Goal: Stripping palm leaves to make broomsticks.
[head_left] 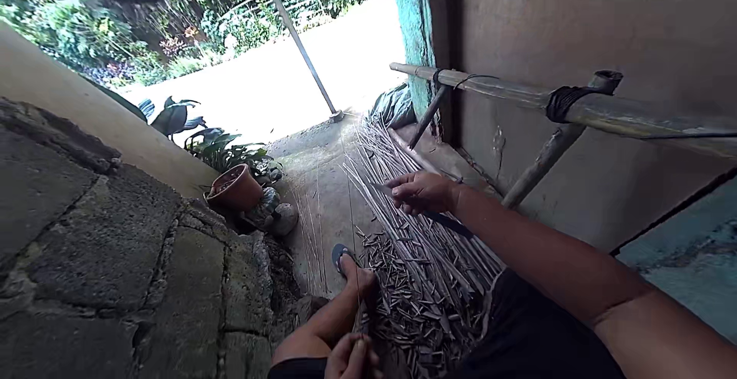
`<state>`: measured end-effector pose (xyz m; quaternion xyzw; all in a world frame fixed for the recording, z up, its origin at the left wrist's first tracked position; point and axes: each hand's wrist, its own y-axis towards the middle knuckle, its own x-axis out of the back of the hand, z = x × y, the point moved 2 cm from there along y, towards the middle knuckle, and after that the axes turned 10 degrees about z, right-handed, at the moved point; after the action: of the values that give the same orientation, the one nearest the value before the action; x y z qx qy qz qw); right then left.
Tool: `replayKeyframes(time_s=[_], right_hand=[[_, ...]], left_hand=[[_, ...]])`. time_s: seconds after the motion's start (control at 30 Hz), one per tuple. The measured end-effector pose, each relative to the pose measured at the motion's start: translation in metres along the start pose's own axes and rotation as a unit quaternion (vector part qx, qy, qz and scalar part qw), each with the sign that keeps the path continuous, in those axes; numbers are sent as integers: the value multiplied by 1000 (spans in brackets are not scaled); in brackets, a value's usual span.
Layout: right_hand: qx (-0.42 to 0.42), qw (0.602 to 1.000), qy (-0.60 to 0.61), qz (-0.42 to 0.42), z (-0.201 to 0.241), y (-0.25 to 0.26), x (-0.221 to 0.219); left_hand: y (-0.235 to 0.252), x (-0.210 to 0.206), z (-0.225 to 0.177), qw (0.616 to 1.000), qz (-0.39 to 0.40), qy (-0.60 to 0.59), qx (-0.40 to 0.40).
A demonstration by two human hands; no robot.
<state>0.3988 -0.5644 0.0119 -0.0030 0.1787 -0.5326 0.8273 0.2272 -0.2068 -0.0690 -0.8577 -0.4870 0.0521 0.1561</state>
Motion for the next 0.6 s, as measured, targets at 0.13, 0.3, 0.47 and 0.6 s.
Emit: replayKeyframes(time_s=[0.13,0.3,0.47,0.6], right_hand=[[-41,992,0,122,-73,-2,-62],[7,991,81,102,-92,-1,-69],[41,985,167,32,-93,6,-27],[10,988,151,32,-96,11,-22]], left_hand=[[55,-6,-25,998,-3,47,-43],[75,-19,-34,997,65,4,-38],[48,-3,-1,957,225,-176,43],[39,0,8,968,197,-158,17]])
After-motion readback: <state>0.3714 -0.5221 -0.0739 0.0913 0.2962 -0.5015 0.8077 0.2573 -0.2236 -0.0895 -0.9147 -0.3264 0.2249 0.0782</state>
